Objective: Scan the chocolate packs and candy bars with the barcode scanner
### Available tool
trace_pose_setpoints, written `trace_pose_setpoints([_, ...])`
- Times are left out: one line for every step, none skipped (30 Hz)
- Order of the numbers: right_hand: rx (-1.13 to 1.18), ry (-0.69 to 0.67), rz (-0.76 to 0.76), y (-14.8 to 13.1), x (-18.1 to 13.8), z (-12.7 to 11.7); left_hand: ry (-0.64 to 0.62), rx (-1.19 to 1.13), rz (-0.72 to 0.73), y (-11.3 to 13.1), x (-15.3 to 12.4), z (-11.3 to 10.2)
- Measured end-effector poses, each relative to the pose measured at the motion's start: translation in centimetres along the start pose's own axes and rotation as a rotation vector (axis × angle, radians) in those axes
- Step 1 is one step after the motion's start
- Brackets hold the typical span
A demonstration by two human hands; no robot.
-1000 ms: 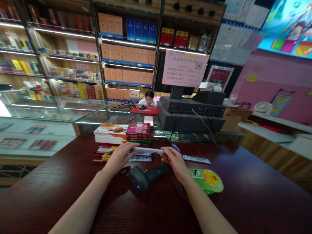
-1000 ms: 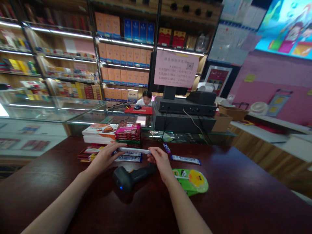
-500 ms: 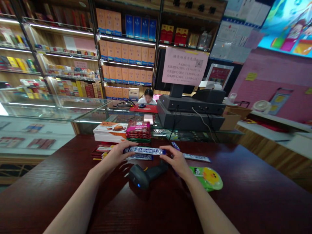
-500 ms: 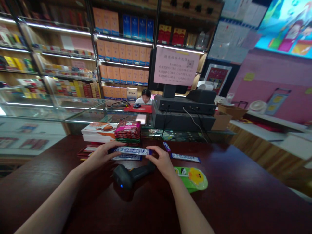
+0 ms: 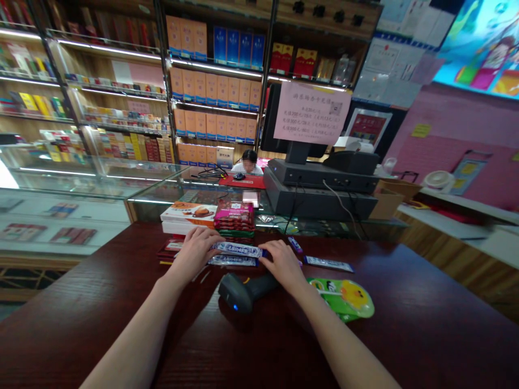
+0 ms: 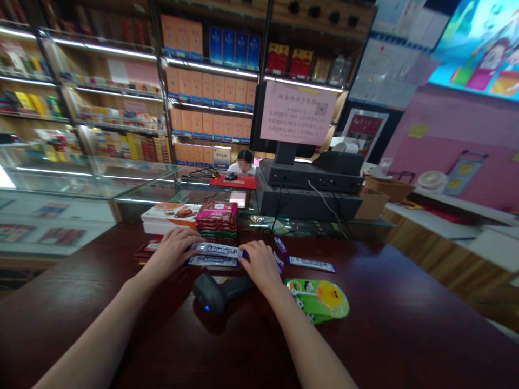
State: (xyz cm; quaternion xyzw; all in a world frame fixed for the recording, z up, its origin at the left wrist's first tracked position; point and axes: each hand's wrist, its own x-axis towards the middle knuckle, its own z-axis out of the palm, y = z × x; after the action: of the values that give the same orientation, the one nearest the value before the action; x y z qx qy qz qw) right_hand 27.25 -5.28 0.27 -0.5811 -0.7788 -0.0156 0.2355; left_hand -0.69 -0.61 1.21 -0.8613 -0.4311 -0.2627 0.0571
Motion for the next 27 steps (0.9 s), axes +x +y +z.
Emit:
trace_pose_setpoints([-0.008,-0.022,0.012,-0.1,0.2,0.2,-0.007,0.012,-0.016,0.0,-0.1,0.1])
trace_pose_setpoints([-0.016,-0.044,0.018,-0.3,0.4,0.4,-0.015,0.024,-0.031,0.0,-0.1,0.2])
trace_pose_setpoints([-0.021,-0.064,0.021,-0.5,0.5,0.5,-0.021,0.037,-0.045,0.0,-0.1,0.3])
trace_pose_setpoints([-0.021,-0.080,0.022,-0.7,0.7,0.7,-0.023,0.051,-0.057,0.1,-0.1,0.4])
trace_pose_setpoints([-0.018,-0.089,0.022,-0.9,0.8,0.7,-0.023,0.066,-0.068,0.2,-0.1,0.5])
trace_pose_setpoints([-0.013,-0.093,0.023,-1.1,0.9,0.8,-0.026,0.079,-0.075,0.2,-0.1,0.5])
trace_pose_setpoints([-0.009,-0.091,0.024,-1.2,1.0,0.8,-0.031,0.086,-0.081,0.3,-0.1,0.5])
trace_pose_setpoints([-0.008,-0.086,0.029,-1.4,1.1,0.8,-0.035,0.086,-0.085,0.4,-0.1,0.5])
trace_pose_setpoints([-0.012,-0.082,0.033,-1.5,1.2,0.8,-0.040,0.081,-0.085,0.4,-0.1,0.5])
trace_pose_setpoints([-0.019,-0.083,0.039,-1.5,1.3,0.8,-0.041,0.074,-0.086,0.4,-0.2,0.5])
trace_pose_setpoints([-0.028,-0.093,0.044,-1.5,1.4,0.9,-0.038,0.069,-0.087,0.4,-0.2,0.5])
trace_pose_setpoints([-0.038,-0.112,0.048,-1.5,1.6,0.9,-0.033,0.069,-0.090,0.4,-0.3,0.6])
trace_pose_setpoints([-0.049,-0.137,0.050,-1.4,1.7,1.0,-0.031,0.075,-0.095,0.3,-0.3,0.7])
trace_pose_setpoints([-0.059,-0.163,0.050,-1.3,1.8,1.1,-0.033,0.089,-0.100,0.4,-0.4,0.8])
trace_pose_setpoints([-0.067,-0.185,0.049,-1.3,1.9,1.2,-0.039,0.108,-0.105,0.4,-0.4,0.9])
trace_pose_setpoints([-0.075,-0.200,0.049,-1.2,1.9,1.4,-0.049,0.130,-0.111,0.5,-0.4,1.0])
trace_pose_setpoints([-0.080,-0.207,0.050,-1.2,2.0,1.5,-0.062,0.154,-0.117,0.7,-0.4,1.1])
trace_pose_setpoints([-0.083,-0.209,0.053,-1.2,2.0,1.5,-0.072,0.177,-0.124,0.8,-0.4,1.2])
trace_pose_setpoints([-0.083,-0.210,0.056,-1.2,2.0,1.6,-0.081,0.197,-0.132,1.0,-0.3,1.3])
trace_pose_setpoints([-0.082,-0.210,0.058,-1.2,1.9,1.6,-0.089,0.213,-0.140,1.3,-0.3,1.4])
trace_pose_setpoints([-0.080,-0.210,0.058,-1.3,1.9,1.6,-0.094,0.224,-0.148,1.5,-0.3,1.5])
trace_pose_setpoints([-0.079,-0.211,0.056,-1.3,1.8,1.6,-0.097,0.230,-0.155,1.6,-0.2,1.6])
trace_pose_setpoints([-0.079,-0.212,0.054,-1.3,1.8,1.6,-0.098,0.232,-0.161,1.8,-0.2,1.6])
trace_pose_setpoints([-0.080,-0.213,0.052,-1.4,1.8,1.6,-0.099,0.230,-0.163,1.9,-0.2,1.7])
trace_pose_setpoints([-0.080,-0.213,0.051,-1.4,1.7,1.6,-0.100,0.226,-0.164,2.0,-0.2,1.8])
trace_pose_setpoints([-0.081,-0.212,0.050,-1.4,1.7,1.6,-0.101,0.221,-0.163,2.0,-0.2,1.8])
trace_pose_setpoints([-0.082,-0.211,0.051,-1.3,1.7,1.6,-0.101,0.215,-0.162,2.0,-0.2,1.9])
